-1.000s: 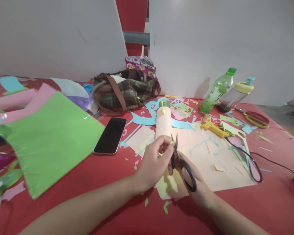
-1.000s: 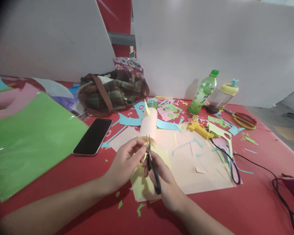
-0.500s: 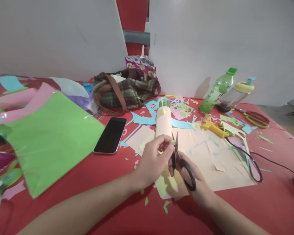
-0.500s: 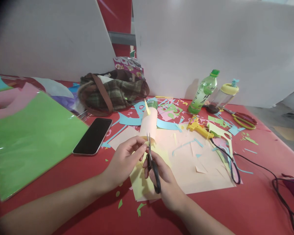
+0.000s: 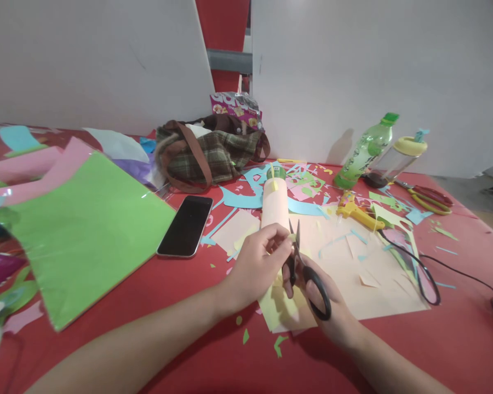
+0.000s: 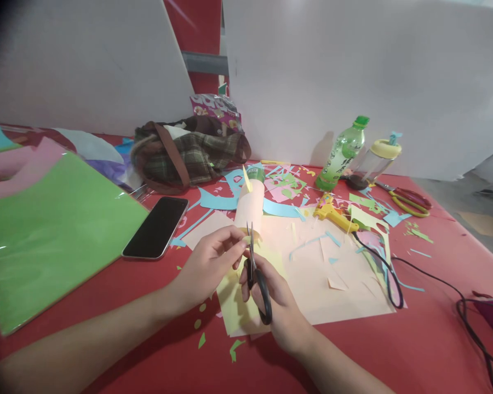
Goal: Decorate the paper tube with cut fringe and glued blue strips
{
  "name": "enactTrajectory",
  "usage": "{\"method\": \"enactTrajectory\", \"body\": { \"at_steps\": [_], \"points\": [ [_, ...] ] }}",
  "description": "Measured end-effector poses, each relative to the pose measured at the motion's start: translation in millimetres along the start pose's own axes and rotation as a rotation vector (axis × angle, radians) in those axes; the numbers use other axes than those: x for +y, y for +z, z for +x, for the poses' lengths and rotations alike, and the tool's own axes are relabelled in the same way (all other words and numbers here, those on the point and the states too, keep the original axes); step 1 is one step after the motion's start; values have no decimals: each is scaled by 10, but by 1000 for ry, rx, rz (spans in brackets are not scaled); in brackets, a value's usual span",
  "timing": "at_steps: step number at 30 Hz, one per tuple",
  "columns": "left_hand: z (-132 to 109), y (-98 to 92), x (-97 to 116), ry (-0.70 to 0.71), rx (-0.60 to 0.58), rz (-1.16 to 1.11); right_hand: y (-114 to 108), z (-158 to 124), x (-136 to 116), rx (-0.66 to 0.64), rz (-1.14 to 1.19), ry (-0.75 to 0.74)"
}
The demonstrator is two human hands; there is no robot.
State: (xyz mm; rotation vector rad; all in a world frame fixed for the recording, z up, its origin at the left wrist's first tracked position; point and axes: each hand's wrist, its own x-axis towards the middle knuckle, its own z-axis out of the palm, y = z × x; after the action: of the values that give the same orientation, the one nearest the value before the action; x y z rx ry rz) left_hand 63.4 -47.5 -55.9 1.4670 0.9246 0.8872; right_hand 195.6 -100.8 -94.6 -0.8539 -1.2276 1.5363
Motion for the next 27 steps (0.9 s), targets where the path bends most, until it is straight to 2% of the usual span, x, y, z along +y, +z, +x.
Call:
{"method": "enactTrajectory", "body": {
  "at_steps": [27],
  "points": [
    [102,-244,213,30,-150,304,-6,17,-14,-31,34,45]
  ]
}}
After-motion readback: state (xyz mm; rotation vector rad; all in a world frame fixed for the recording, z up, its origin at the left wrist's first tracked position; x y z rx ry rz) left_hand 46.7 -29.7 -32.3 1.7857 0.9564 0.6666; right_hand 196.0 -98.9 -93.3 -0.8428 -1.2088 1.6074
